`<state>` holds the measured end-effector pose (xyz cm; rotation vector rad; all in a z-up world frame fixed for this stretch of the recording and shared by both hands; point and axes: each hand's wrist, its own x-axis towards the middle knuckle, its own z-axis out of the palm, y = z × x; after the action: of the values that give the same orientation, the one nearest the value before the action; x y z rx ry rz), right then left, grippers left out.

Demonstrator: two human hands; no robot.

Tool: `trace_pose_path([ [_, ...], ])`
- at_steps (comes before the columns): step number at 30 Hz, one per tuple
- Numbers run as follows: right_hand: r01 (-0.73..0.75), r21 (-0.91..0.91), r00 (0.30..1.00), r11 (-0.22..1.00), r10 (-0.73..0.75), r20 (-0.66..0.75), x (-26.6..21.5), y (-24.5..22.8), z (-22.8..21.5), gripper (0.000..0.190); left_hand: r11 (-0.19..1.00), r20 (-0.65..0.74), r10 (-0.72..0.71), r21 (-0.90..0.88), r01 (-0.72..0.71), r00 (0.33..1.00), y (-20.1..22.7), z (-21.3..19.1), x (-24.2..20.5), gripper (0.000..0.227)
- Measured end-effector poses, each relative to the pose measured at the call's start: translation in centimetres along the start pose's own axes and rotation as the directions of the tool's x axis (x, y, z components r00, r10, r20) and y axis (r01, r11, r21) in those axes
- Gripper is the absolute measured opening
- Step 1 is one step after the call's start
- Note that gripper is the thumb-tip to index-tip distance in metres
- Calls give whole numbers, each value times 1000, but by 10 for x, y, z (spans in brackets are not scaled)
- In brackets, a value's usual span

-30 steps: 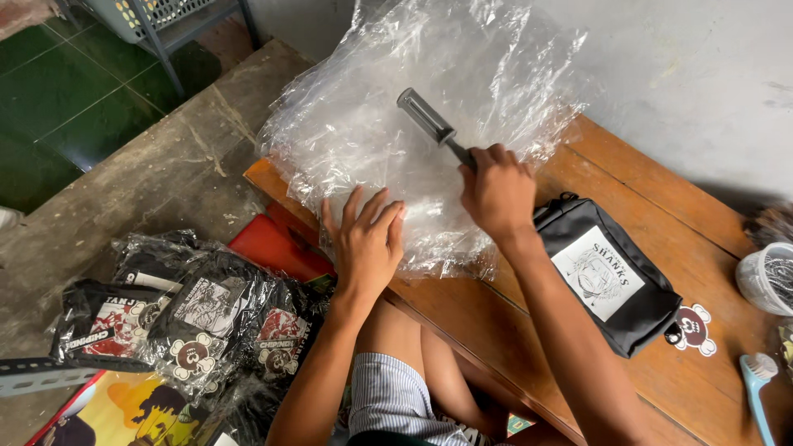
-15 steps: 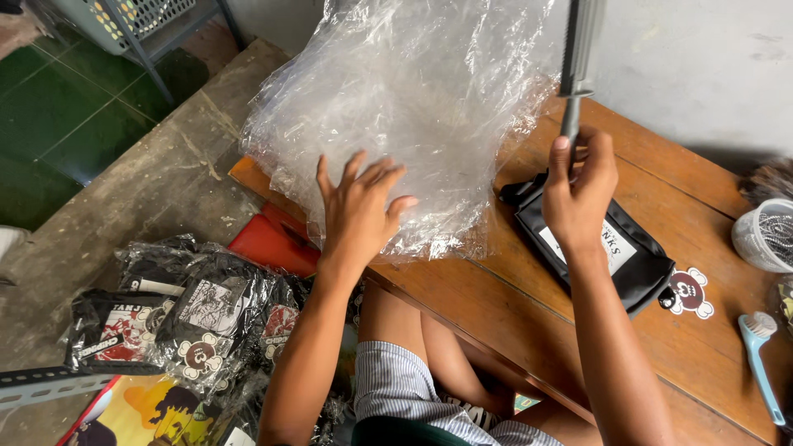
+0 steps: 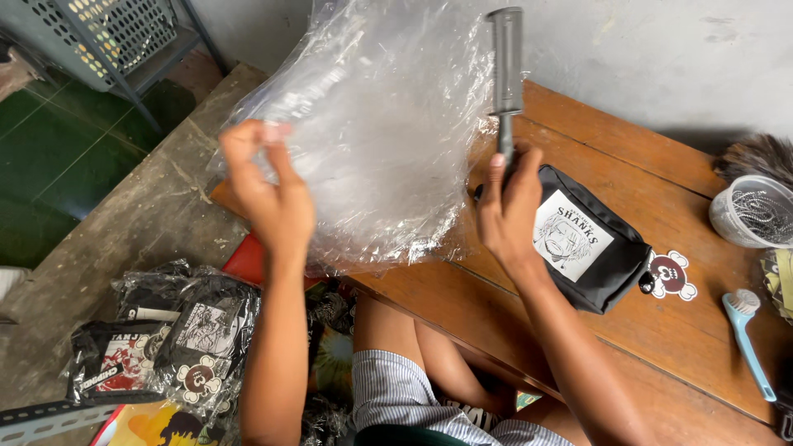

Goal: The person attaches a small bear-shaped charm to a black bag using a metal clasp. They then use a feather duster to clean a sheet of bubble wrap on the table. Finally, they attach a strap to the bag, zip it closed, and place it inside a plastic bag.

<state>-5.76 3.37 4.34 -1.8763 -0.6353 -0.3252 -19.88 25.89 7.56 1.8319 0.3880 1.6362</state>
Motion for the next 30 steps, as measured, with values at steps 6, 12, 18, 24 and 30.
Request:
trace_pose_path([
  [6,1,-190,986,982,31,164,0,-47,17,33,980,36,47,-193,-39,998,24,-20,38,9],
  [12,289,-553,929,782,-90,359,-1,-2,61,33,972,47,199,-135,-192,979,29,-22,35,10],
  [18,388,-594,905,704,-169,390,-5,-6,53,32,911,141,375,-239,-336,916,47,-24,37,20],
  [24,420,87,802,903,-415,429,-7,-72,-12,77,910,328,142,-415,7,934,131,-16,9,18],
  [30,404,229,875,886,-447,187,-43,-90,-60,45,800,575,158,-551,237,803,192,-2,-9,15],
])
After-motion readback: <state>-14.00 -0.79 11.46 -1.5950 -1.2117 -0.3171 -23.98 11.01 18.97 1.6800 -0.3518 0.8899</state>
